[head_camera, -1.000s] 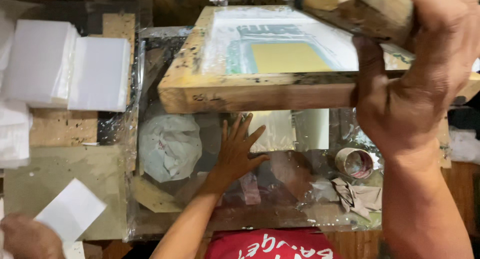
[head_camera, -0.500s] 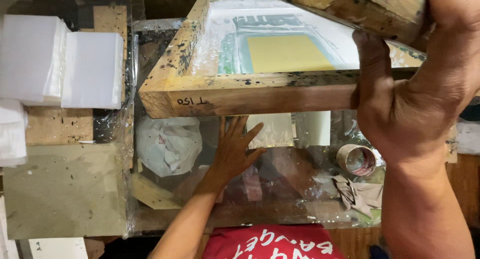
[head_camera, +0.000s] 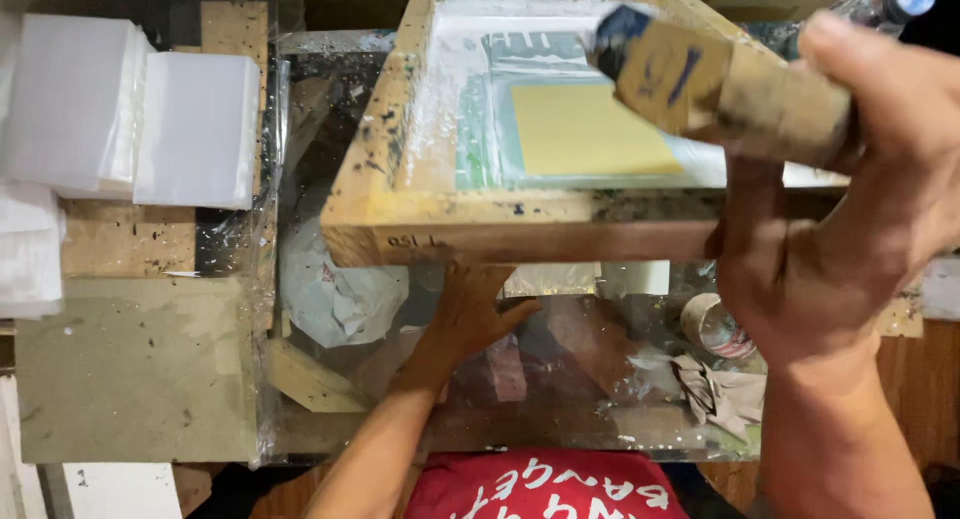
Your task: The person performs screen printing by repeatedly pulling a squeegee across a wooden frame to transfer yellow ink onto white paper sheets. After each print, the person lifts the frame, removes the printed sheet, and places a new sheet underneath to continue the process.
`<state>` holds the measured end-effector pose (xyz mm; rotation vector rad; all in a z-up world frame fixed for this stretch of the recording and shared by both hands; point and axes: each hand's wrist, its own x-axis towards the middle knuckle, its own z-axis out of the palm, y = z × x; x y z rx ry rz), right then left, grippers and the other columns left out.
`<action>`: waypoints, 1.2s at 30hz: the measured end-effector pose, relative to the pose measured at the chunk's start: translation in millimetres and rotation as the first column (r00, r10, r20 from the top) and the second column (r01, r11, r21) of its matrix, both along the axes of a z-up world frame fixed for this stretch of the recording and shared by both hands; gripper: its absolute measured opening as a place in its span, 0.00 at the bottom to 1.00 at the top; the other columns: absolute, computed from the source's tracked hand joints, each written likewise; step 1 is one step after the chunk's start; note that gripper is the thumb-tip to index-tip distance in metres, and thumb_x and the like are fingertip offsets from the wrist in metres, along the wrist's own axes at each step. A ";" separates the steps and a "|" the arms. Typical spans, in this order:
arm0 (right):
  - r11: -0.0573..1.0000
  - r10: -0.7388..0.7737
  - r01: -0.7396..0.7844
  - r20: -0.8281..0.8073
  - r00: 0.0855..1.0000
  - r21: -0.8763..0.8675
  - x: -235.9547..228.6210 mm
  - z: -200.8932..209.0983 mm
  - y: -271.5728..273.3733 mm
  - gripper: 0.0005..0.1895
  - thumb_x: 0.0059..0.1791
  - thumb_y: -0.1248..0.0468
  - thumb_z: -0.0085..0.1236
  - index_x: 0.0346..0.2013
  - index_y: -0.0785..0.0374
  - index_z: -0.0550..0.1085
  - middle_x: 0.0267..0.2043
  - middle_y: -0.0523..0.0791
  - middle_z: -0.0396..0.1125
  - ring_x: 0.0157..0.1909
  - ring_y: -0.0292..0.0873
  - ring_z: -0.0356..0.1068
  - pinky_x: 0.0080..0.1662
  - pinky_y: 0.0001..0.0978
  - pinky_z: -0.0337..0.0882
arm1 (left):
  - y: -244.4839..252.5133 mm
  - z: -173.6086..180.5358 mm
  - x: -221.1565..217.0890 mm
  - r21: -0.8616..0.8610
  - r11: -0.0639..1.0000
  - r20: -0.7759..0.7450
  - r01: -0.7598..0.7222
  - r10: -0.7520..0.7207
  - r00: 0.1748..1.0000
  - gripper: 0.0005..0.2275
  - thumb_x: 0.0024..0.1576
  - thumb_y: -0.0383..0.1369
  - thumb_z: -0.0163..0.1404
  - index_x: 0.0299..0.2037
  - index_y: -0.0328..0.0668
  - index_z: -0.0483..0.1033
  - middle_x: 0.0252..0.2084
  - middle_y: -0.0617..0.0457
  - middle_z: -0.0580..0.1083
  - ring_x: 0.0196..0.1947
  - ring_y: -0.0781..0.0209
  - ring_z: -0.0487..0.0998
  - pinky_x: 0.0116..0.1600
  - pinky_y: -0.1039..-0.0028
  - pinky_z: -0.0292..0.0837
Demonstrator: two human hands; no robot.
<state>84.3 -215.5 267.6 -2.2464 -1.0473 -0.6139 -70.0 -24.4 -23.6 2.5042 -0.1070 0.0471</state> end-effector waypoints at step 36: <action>0.852 0.011 -0.027 -0.033 0.999 -0.523 160.8 -225.5 76.8 0.18 0.53 0.62 0.59 0.58 0.50 0.72 0.43 0.45 0.67 0.43 0.54 0.66 0.40 0.46 0.52 | -84.9 -2.8 -144.1 -0.494 -0.509 -0.829 -0.705 0.032 0.558 0.31 0.50 0.28 0.68 0.58 0.33 0.60 0.69 0.20 0.65 0.70 0.29 0.72 0.68 0.50 0.68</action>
